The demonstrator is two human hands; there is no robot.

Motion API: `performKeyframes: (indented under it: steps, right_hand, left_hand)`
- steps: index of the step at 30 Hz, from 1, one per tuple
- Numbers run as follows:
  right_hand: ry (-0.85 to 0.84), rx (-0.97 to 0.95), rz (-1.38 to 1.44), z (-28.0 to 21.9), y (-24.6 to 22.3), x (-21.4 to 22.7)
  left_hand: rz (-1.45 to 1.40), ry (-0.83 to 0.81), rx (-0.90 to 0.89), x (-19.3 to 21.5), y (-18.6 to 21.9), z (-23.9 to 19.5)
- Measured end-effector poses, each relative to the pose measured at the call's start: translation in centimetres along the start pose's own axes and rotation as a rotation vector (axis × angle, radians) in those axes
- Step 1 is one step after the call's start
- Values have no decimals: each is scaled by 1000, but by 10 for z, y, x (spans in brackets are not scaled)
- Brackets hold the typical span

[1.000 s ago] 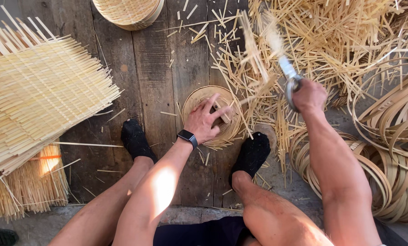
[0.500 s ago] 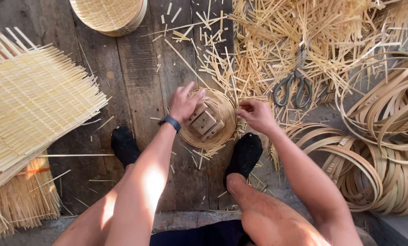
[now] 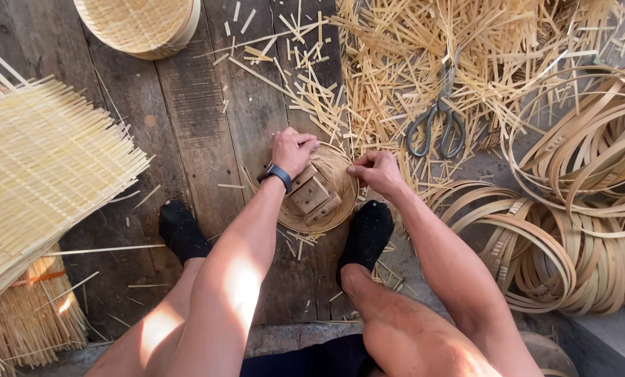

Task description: The person repeatedly places a circular wooden template on a flat woven bamboo mat, wraps a flexible bamboo ring around the perimeter, trims the excess mat with shears, and stacks the finished circular bases.

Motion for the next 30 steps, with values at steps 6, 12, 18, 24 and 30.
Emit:
performKeyframes:
  steps: [6,12,18,24,30]
  right_hand:
    - [-19,-83,69,-31,12,-1]
    - [11,-17,243,-29,29,-16]
    - [138,5,256,-42,22,-14]
    - [-144,-57,643,-65,18,-25]
    - [-35,-116,526,-41,34,-47]
  left_hand:
    - [57,264,238,55,-39,-59]
    - [-556,70,488,60,-87,-87]
    - [-375,160,572,60,-72,-82]
    - [-1330,122,846,45,-47,-132]
    - [-1302,117,758,-2,-51,-151]
Point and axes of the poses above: each hand's wrist, its own z-axis towards the middle knuckle, its own x-axis out of the back of the hand, y = z × x, the point moved 2 cm from there along z, towards the middle knuckle, and after that the axes turned 5 degrees about -z, right-handed, at the moved point
